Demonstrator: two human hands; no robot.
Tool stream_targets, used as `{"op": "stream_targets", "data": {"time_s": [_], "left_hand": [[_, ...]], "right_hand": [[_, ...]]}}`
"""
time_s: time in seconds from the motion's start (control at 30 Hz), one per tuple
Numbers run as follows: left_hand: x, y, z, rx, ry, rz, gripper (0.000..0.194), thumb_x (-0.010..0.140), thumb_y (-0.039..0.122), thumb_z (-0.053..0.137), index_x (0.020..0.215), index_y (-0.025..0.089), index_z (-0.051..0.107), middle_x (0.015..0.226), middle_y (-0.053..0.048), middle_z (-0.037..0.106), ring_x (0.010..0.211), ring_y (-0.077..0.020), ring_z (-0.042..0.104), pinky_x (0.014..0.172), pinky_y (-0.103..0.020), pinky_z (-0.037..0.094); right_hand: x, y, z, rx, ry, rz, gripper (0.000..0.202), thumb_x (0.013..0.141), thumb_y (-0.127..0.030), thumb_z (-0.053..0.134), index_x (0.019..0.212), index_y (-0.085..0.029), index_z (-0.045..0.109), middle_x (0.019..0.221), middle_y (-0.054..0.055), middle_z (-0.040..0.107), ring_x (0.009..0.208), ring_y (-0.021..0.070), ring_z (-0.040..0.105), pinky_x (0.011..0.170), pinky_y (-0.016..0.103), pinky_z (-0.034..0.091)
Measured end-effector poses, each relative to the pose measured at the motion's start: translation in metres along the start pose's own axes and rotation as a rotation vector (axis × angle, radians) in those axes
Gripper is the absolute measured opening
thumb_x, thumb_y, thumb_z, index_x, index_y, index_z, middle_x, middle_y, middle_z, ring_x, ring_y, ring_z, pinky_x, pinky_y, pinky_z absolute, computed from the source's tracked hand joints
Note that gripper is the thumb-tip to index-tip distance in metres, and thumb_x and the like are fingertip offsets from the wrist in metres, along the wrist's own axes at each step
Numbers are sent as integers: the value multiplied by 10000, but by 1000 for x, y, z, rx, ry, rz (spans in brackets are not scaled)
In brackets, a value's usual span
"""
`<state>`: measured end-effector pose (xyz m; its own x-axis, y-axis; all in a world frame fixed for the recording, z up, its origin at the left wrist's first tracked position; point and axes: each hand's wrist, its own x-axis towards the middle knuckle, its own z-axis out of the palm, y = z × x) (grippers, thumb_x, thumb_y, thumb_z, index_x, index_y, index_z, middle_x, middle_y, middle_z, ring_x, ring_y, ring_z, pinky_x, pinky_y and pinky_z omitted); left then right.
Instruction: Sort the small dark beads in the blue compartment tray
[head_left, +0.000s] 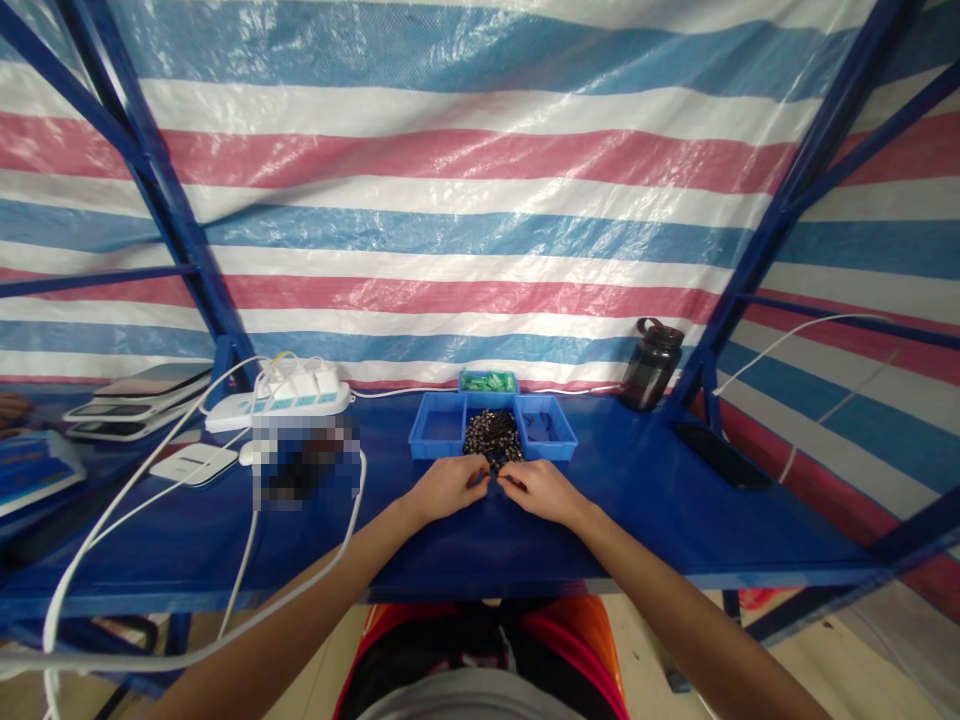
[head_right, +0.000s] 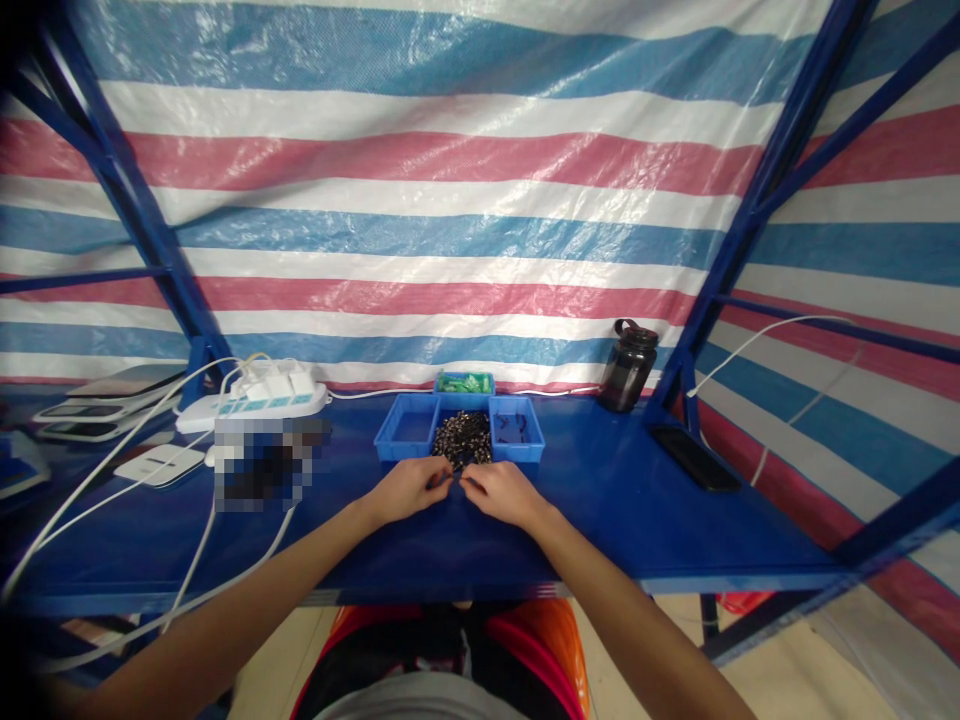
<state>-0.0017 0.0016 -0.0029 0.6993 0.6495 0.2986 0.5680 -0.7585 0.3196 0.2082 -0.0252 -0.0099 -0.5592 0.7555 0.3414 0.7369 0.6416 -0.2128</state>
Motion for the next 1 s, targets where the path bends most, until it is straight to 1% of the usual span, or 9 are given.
{"op": "stream_targets", "data": {"time_s": [0.17, 0.3, 0.4, 0.5, 0.6, 0.7, 0.77, 0.9, 1.0], "left_hand": [[1, 0, -1, -75, 28, 81, 115, 892, 263, 475, 879, 184, 558, 820, -5, 584, 750, -128, 560, 668, -206, 410], [0, 3, -2, -109, 40, 163, 135, 905, 231, 452, 950, 191, 572, 936, -27, 590, 872, -137, 570, 767, -212, 423], [-1, 4, -3, -95, 21, 127, 118, 881, 221, 479, 955, 192, 566, 878, -14, 602, 787, -131, 581, 717, -209, 428], [-2, 2, -3, -48, -1, 54, 96, 853, 221, 510, 931, 196, 560, 797, 7, 615, 707, -132, 586, 657, -206, 419], [-1, 0, -1, -17, -1, 57, 94, 865, 222, 491, 920, 201, 564, 842, 2, 635, 758, -140, 604, 680, -208, 419], [0, -2, 1, -16, -3, 87, 110, 886, 226, 468, 925, 199, 567, 898, -10, 642, 825, -145, 609, 726, -211, 424], [1, -3, 2, -23, -7, 92, 116, 893, 238, 466, 933, 199, 568, 919, -15, 642, 846, -145, 607, 742, -211, 427], [1, -4, 4, -2, -5, 63, 145, 900, 276, 469, 970, 206, 575, 925, -19, 638, 845, -149, 605, 737, -216, 428], [1, -6, 5, 25, -19, 45, 152, 904, 286, 463, 935, 198, 582, 886, -21, 631, 815, -150, 604, 715, -218, 425]], "right_hand": [[0, 1, 1, -14, -42, -20, 224, 955, -272, 402, 885, -194, 599, 824, 34, 675, 769, 162, 632, 674, 227, 396], [1, 2, 2, -10, -60, -36, 226, 958, -279, 404, 881, -192, 598, 842, 37, 676, 786, 164, 632, 687, 229, 398], [1, 1, 1, -6, -49, -6, 239, 955, -294, 414, 865, -188, 608, 826, 39, 677, 768, 161, 631, 678, 229, 396], [1, -2, -2, 14, -34, 33, 219, 946, -324, 436, 926, -193, 610, 810, 31, 681, 726, 155, 630, 660, 229, 394], [1, -3, -3, 28, -36, 48, 223, 951, -346, 426, 1000, -206, 592, 842, 28, 686, 741, 161, 637, 672, 235, 396], [1, -3, -4, 21, -45, 55, 247, 972, -332, 370, 1003, -206, 580, 887, 38, 684, 806, 173, 643, 704, 244, 398], [1, -3, -3, 20, -51, 62, 236, 972, -320, 370, 1007, -206, 574, 889, 39, 682, 814, 174, 642, 704, 242, 394], [0, -2, -4, 27, -58, 71, 175, 941, -289, 428, 1003, -205, 568, 794, 13, 672, 717, 154, 628, 644, 226, 375], [0, -2, -4, 26, -33, 76, 155, 920, -266, 452, 1006, -203, 565, 710, -10, 649, 632, 139, 599, 597, 219, 350]]}}
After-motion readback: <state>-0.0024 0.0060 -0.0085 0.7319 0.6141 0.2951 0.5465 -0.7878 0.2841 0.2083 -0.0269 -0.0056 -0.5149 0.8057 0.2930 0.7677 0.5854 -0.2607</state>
